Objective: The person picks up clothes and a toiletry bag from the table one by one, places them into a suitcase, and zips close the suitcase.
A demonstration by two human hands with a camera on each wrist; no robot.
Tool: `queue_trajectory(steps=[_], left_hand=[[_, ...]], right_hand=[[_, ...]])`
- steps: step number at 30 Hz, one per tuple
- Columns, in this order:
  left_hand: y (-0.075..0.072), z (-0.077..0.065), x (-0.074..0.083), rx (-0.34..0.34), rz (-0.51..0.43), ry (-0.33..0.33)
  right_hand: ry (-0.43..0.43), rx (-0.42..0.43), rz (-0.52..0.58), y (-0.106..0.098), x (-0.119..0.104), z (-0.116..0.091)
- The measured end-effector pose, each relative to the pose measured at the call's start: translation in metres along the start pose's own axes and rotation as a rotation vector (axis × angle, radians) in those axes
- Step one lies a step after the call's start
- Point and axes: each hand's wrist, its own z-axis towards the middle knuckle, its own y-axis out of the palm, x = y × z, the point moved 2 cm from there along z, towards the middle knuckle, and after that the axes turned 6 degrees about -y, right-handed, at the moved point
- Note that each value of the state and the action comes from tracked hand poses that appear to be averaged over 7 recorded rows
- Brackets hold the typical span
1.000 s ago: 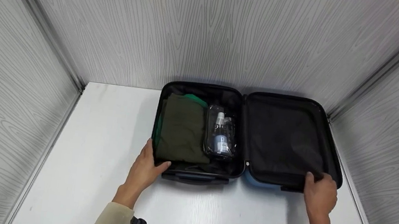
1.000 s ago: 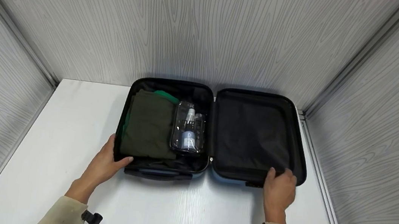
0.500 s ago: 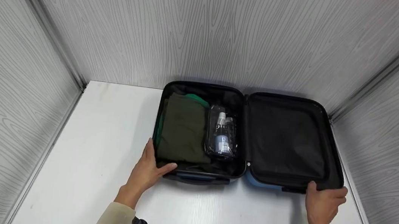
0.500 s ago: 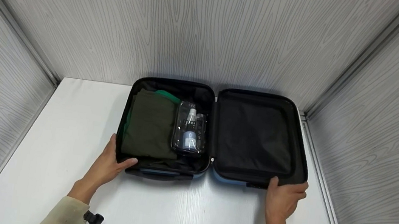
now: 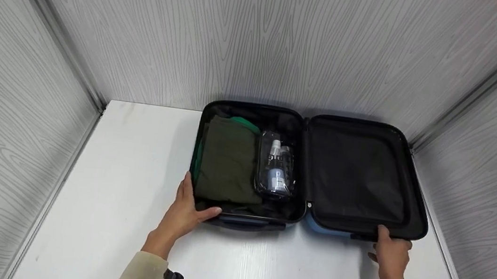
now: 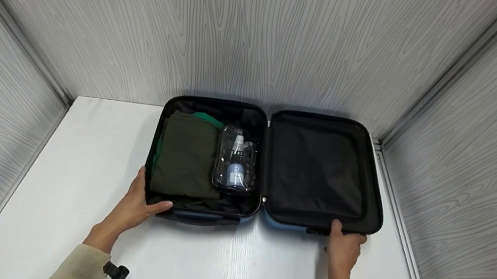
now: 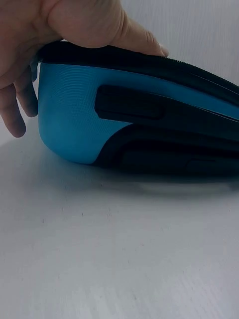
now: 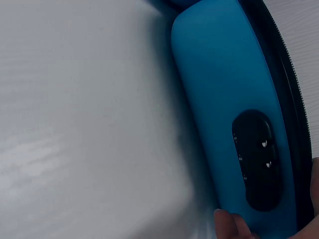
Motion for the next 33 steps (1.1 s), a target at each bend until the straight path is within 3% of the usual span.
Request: queue_trajectory(steps=[6,13,19,23,28,33], left_hand=[[-0.001,0.0,0.001,-0.032,-0.016,-0.008],[-0.001,0.003,0.001,-0.047,0.001,-0.008],[-0.002,0.002,-0.001,-0.032,-0.005,-0.003],[-0.002,0.001,-0.001,-0.032,-0.014,0.007],[-0.004,0.002,-0.001,-0.029,-0.015,0.004],[-0.004,0.001,-0.001,-0.035,-0.024,0.002]], right_hand=[[0.088,-0.067,0.277,0.012,0.003,0.0],[0.206,-0.12,0.476,0.014,0.002,-0.001],[0.387,-0.193,0.869,0.012,0.0,-0.004],[0.497,-0.206,1.065,0.01,-0.002,-0.004],[0.565,-0.175,1.183,0.01,-0.005,-0.005],[0.542,-0.144,1.217,0.011,-0.011,-0.01]])
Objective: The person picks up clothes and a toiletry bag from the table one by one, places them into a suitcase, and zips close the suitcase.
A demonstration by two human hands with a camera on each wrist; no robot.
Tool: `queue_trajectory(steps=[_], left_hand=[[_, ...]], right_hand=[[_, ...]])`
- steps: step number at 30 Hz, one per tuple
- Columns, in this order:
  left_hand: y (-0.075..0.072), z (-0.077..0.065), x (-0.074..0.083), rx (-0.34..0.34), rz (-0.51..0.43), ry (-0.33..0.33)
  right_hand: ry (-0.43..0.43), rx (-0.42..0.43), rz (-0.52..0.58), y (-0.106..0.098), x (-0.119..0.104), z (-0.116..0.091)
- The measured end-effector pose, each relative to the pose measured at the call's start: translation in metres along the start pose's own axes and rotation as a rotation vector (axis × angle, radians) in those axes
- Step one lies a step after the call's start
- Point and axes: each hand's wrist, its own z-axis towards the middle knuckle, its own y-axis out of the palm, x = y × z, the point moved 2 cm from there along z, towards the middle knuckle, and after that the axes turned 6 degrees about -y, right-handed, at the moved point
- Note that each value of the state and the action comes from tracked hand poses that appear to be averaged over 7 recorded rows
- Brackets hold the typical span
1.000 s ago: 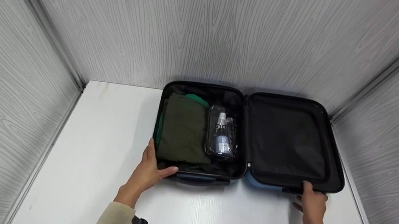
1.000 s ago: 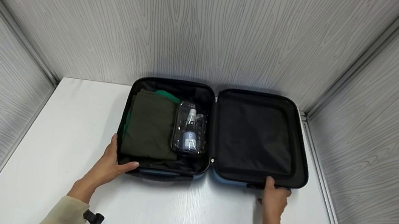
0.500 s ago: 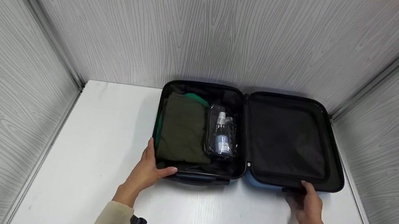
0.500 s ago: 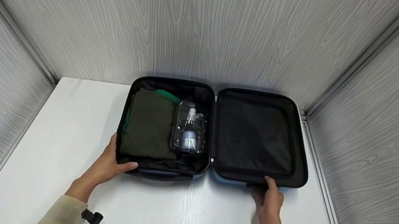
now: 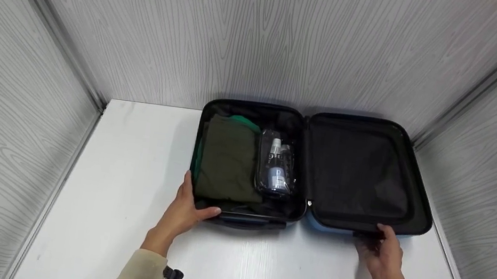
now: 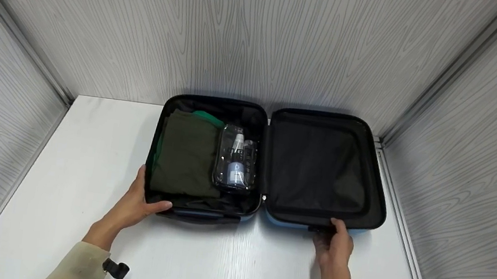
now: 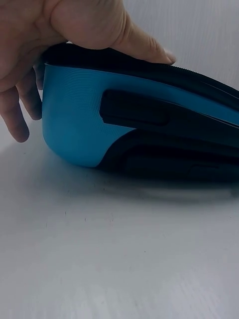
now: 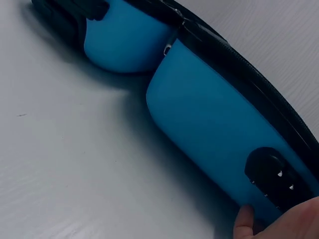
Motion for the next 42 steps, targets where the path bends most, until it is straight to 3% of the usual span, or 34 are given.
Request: queue_trajectory(steps=[9,25,33,42], left_hand=[[0.001,0.0,-0.001,-0.008,0.003,0.008],[-0.001,0.0,-0.003,0.0,0.009,0.015],[-0.001,-0.001,-0.001,-0.006,0.023,0.026],[-0.002,-0.001,0.001,-0.014,0.051,0.023]], right_hand=[[-0.262,-0.087,-0.138,0.018,0.0,-0.015],[-0.528,-0.1,-0.326,0.049,0.004,-0.043],[-0.787,-0.191,-0.301,0.074,0.008,-0.059],[-1.051,-0.275,-0.542,0.091,0.015,-0.075]])
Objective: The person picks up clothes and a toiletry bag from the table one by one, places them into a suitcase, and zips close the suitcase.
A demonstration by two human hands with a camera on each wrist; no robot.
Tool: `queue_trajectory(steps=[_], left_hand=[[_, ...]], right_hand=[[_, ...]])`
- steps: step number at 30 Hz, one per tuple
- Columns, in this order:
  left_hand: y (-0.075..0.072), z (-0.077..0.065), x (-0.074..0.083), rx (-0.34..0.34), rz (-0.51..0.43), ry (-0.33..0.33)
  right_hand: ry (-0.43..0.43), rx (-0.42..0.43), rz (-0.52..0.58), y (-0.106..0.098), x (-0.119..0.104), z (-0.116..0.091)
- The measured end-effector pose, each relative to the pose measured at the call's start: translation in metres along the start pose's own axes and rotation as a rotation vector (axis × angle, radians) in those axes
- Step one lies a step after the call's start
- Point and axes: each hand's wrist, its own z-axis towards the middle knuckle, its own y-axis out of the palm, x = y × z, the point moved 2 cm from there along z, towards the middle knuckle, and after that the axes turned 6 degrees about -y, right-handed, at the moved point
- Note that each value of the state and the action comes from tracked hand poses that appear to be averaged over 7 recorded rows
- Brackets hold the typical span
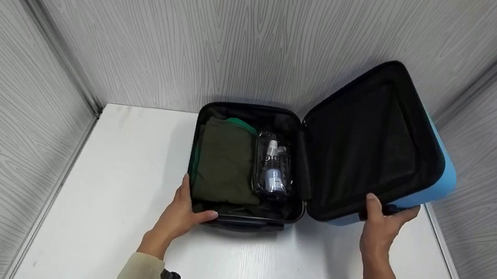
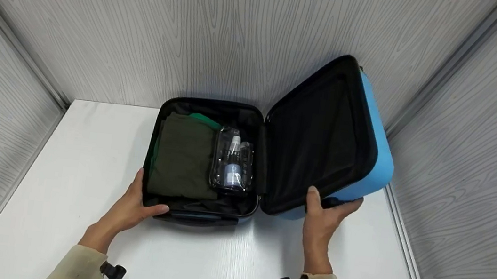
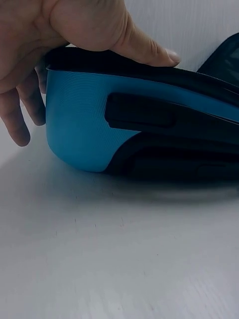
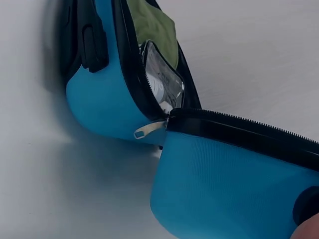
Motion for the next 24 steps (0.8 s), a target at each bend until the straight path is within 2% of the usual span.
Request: queue_trajectory(steps=[4,8,13,19,24], left_hand=[[0.001,0.0,0.001,-0.001,-0.004,0.004],[0.002,0.0,0.002,0.0,-0.013,0.011],[0.004,-0.001,0.003,-0.002,-0.02,0.018],[0.004,-0.002,0.004,0.0,-0.022,0.019],[0.005,0.002,0.004,0.015,-0.028,0.023]], right_hand=[[-0.137,-0.061,-0.049,0.009,-0.006,-0.001],[-0.215,-0.098,-0.099,0.02,-0.013,-0.005],[-0.239,-0.116,-0.183,0.03,-0.016,-0.01],[-0.268,-0.167,-0.178,0.039,-0.019,-0.012],[-0.261,-0.167,-0.206,0.043,-0.018,-0.01]])
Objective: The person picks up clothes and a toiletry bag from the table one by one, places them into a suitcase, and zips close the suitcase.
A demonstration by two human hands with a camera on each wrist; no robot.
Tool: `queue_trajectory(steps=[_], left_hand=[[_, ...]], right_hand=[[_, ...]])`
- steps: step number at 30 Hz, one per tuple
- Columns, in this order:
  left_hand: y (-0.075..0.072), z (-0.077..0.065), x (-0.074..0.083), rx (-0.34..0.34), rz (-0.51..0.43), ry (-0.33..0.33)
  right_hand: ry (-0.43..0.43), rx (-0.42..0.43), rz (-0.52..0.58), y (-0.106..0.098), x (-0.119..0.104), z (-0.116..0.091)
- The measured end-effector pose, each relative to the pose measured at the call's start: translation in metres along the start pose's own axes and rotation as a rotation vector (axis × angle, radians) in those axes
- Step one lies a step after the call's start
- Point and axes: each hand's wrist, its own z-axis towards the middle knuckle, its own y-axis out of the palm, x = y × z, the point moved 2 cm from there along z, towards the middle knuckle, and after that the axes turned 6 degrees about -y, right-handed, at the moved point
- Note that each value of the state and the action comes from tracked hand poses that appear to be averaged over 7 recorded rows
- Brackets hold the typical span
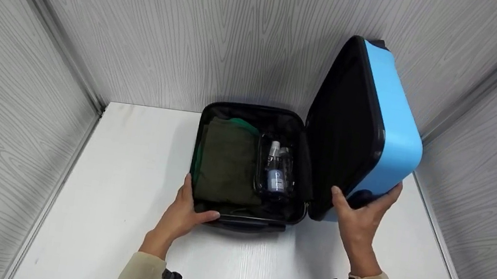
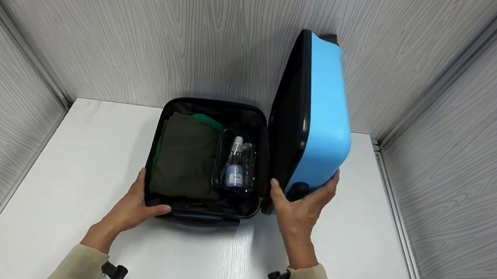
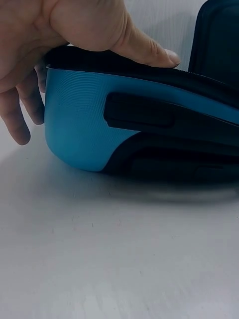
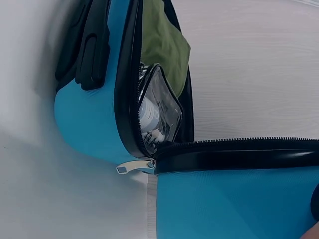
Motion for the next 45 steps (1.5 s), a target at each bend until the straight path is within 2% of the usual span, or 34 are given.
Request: queue_trajectory(steps=[7,11,21,28,34,40,45], left_hand=[[0.001,-0.001,0.0,0.013,-0.001,0.005],[0.001,-0.001,0.0,0.02,0.004,0.007],[-0.004,0.008,0.005,0.039,-0.025,0.023],[-0.009,0.014,0.005,0.05,-0.033,0.067],[-0.012,0.017,0.005,0.027,-0.041,0.053],[-0.012,0.02,0.006,0.031,-0.055,0.059],[-0.009,0.022,0.006,0.047,-0.081,0.116]], right_hand=[[0.005,-0.003,-0.017,0.001,0.003,-0.003],[-0.053,-0.003,-0.043,0.005,0.003,-0.005],[-0.327,-0.029,-0.215,0.03,-0.006,-0.008],[-0.5,-0.064,-0.265,0.054,-0.011,-0.009],[-0.687,-0.073,-0.334,0.074,-0.014,-0.013],[-0.823,-0.166,-0.441,0.092,-0.011,-0.025],[-0.926,-0.249,-0.554,0.103,-0.009,-0.038]])
